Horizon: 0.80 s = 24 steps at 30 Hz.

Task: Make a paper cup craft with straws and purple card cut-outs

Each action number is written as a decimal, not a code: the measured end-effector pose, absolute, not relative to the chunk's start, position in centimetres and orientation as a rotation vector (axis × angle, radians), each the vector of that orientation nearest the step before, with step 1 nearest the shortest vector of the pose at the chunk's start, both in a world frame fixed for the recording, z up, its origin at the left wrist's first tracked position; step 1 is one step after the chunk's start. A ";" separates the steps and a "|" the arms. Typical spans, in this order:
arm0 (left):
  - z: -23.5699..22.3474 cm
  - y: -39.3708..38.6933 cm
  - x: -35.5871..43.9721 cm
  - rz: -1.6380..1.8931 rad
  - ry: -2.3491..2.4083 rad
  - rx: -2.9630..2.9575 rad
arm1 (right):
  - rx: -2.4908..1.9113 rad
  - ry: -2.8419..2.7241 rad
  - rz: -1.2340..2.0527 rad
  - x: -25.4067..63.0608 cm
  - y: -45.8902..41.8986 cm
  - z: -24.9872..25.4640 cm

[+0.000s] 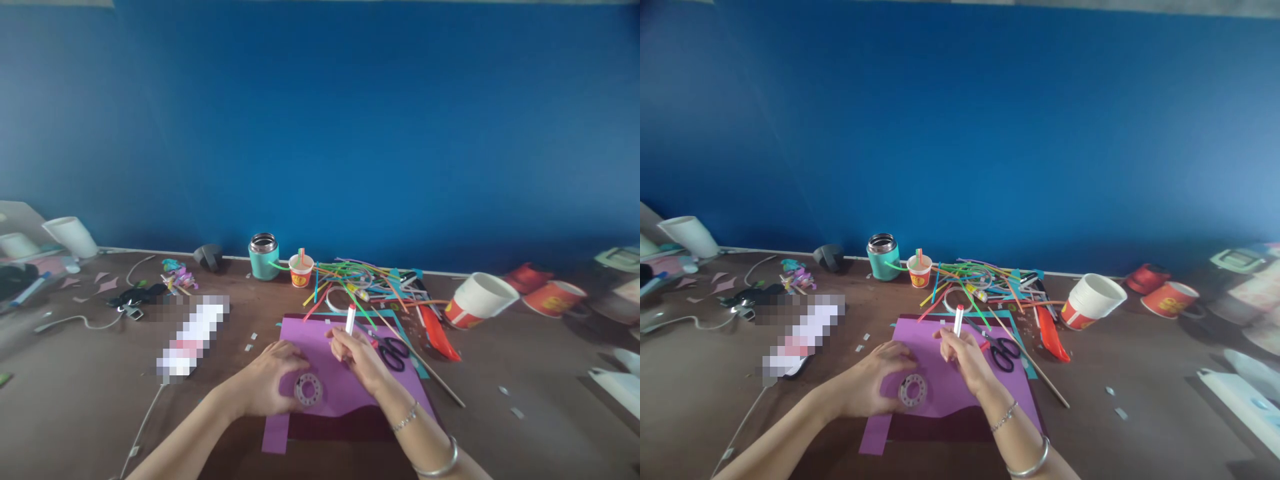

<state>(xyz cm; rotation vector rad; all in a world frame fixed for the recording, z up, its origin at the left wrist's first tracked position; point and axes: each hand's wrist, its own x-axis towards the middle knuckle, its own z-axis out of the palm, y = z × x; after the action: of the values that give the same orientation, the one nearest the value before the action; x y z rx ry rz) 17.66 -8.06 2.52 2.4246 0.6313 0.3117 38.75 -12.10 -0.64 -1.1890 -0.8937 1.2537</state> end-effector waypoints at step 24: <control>-2.6 -19.4 23.2 0.063 1.347 2.792 | -1.163 -0.881 1.254 38.8 -12.0 -0.4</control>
<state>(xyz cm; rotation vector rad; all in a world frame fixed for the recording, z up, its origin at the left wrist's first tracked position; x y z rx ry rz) 23.22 -19.38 -2.58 2.7923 1.3471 0.0628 38.83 -12.04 -0.36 -1.1629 -0.8811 1.2539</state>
